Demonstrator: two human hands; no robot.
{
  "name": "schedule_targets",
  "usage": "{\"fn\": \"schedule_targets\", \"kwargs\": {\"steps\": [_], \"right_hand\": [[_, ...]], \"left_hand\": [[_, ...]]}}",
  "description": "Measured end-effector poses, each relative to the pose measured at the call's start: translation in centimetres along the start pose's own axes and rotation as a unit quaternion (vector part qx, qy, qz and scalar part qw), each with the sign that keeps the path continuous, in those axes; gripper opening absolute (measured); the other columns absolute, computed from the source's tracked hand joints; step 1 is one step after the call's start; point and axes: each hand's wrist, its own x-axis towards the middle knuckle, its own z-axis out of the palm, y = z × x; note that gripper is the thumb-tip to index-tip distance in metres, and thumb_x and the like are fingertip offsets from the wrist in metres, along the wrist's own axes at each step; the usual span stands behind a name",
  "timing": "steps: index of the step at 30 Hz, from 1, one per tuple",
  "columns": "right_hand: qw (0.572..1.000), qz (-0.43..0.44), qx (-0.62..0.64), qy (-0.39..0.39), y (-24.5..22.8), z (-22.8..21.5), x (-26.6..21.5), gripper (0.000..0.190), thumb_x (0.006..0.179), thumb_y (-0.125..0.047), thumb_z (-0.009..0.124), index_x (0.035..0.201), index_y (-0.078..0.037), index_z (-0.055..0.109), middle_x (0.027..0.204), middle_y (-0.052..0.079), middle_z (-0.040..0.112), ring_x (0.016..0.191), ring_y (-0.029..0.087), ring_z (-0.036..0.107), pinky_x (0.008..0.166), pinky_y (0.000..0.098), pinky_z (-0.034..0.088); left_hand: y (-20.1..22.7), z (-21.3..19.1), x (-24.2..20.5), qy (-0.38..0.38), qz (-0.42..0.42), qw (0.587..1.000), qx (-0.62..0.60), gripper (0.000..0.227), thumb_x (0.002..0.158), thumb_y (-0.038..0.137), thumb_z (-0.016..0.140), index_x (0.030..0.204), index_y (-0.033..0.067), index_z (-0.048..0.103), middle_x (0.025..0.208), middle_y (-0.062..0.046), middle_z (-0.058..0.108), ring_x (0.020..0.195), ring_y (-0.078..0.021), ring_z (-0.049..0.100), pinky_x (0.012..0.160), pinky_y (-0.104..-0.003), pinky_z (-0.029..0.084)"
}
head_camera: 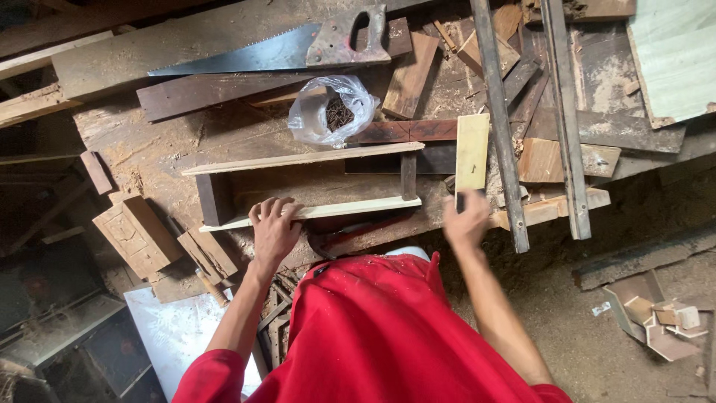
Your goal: The person hammers nails into wooden pieces to assemble a small wooden frame. They use a hammer to drive nails into the wood and then use a sanding block to smooth the edges of the assembled frame.
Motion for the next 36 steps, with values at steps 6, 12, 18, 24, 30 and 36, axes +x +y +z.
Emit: {"fn": "schedule_targets", "kwargs": {"steps": [6, 12, 18, 24, 30, 36], "right_hand": [[0.999, 0.024, 0.031, -0.021, 1.3, -1.0, 5.0, 0.096, 0.081, -0.025, 0.083, 0.157, 0.003, 0.032, 0.142, 0.033, 0.049, 0.134, 0.045, 0.043, 0.11, 0.0551, 0.036], [0.998, 0.017, 0.037, 0.045, 0.3, -1.1, 5.0, 0.093, 0.074, -0.026, 0.092, 0.147, 0.0, 0.042, 0.126, 0.029, 0.062, 0.118, 0.042, 0.058, 0.101, 0.0524, 0.047], [0.976, 0.1, 0.194, 0.012, 1.6, -1.1, 5.1, 0.078, 0.081, -0.004, 0.082, 0.149, -0.002, 0.042, 0.107, 0.015, 0.071, 0.09, 0.025, 0.073, 0.081, 0.0383, 0.058], [0.903, 0.105, 0.417, -0.005, 1.0, -1.5, 5.3, 0.075, 0.088, 0.01, 0.07, 0.155, 0.0, 0.036, 0.117, 0.015, 0.066, 0.103, 0.021, 0.071, 0.087, 0.0297, 0.057], [0.786, 0.095, 0.604, -0.088, -4.3, -8.1, 3.9, 0.07, 0.088, 0.011, 0.063, 0.154, 0.003, 0.038, 0.13, 0.018, 0.065, 0.117, 0.021, 0.067, 0.102, 0.0303, 0.056], [0.562, 0.162, 0.766, -0.267, -11.0, -10.8, 1.4, 0.056, 0.095, -0.005, 0.055, 0.149, 0.004, 0.046, 0.127, 0.014, 0.065, 0.11, 0.022, 0.068, 0.093, 0.0316, 0.059]], "left_hand": [[3.8, 0.3, 1.2, -0.056, -0.062, 0.995, -0.046, 0.059, 0.077, 0.03, 0.081, 0.133, 0.0219, 0.064, 0.148, -0.011, 0.047, 0.139, -0.0367, 0.037, 0.114, -0.055, 0.022], [7.4, 0.7, 3.0, -0.057, -0.048, 0.995, -0.073, 0.058, 0.08, 0.033, 0.08, 0.133, 0.0197, 0.063, 0.151, -0.014, 0.043, 0.141, -0.0385, 0.032, 0.116, -0.056, 0.019], [11.2, 2.0, 4.0, -0.019, -0.041, 0.992, -0.12, 0.052, 0.086, 0.032, 0.078, 0.134, 0.0173, 0.062, 0.151, -0.012, 0.043, 0.14, -0.0366, 0.033, 0.116, -0.052, 0.024], [15.5, 3.9, 5.7, -0.01, -0.006, 0.981, -0.195, 0.052, 0.089, 0.029, 0.076, 0.136, 0.0146, 0.06, 0.151, -0.014, 0.043, 0.141, -0.0372, 0.032, 0.118, -0.053, 0.025], [19.5, 3.0, 8.5, -0.058, -0.059, 0.89, -0.449, 0.055, 0.093, 0.033, 0.073, 0.14, 0.0101, 0.055, 0.15, -0.014, 0.046, 0.135, -0.0279, 0.05, 0.114, -0.045, 0.044], [20.8, -2.0, 10.0, -0.196, 0.009, 0.661, -0.724, 0.068, 0.095, 0.043, 0.071, 0.153, 0.0139, 0.049, 0.151, -0.013, 0.043, 0.139, -0.0281, 0.048, 0.113, -0.046, 0.048]]}}
